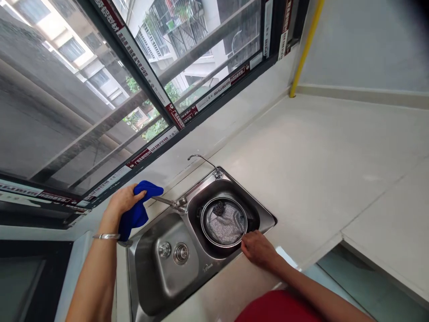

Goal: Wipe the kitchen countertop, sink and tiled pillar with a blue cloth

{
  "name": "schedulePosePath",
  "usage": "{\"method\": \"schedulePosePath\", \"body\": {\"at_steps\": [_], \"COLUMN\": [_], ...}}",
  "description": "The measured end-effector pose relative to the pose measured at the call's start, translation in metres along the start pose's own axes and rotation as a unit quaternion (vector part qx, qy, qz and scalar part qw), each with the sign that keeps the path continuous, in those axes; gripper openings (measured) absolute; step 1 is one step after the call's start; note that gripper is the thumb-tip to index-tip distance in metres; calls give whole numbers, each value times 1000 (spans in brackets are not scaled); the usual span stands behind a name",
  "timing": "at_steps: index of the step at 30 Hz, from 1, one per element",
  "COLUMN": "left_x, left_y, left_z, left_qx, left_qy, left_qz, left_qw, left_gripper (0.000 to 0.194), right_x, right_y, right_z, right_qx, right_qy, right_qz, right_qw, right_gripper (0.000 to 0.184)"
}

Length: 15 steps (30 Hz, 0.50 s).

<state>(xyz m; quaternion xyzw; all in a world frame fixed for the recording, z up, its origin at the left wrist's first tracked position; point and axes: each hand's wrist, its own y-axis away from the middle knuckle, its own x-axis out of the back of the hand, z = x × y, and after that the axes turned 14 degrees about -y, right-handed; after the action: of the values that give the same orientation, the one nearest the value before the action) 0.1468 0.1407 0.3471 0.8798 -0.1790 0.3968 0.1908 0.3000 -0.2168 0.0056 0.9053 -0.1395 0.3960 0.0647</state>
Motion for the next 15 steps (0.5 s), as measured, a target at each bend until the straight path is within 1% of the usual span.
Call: {"method": "schedulePosePath", "body": {"at_steps": [3, 6, 11, 15], "left_x": [-2, -7, -16, -31], "left_y": [-22, -37, -43, -47], "left_z": [18, 32, 51, 71], "left_qx": [-12, -31, -45, -80], "left_qy": [-60, -80, -107, -132], "left_qz": [-27, -35, -35, -38], "left_qw": [998, 996, 993, 987], "left_gripper": [61, 57, 53, 48], "right_x": [0, 1, 5, 7], "right_y": [-1, -2, -4, -5], "right_z": [0, 0, -1, -1], "right_qx": [-5, -6, -18, -24], "right_qy": [6, 9, 5, 0], "right_qz": [-9, -19, -41, -50], "right_qw": [1000, 1000, 999, 998], "right_gripper": [25, 25, 27, 28]}}
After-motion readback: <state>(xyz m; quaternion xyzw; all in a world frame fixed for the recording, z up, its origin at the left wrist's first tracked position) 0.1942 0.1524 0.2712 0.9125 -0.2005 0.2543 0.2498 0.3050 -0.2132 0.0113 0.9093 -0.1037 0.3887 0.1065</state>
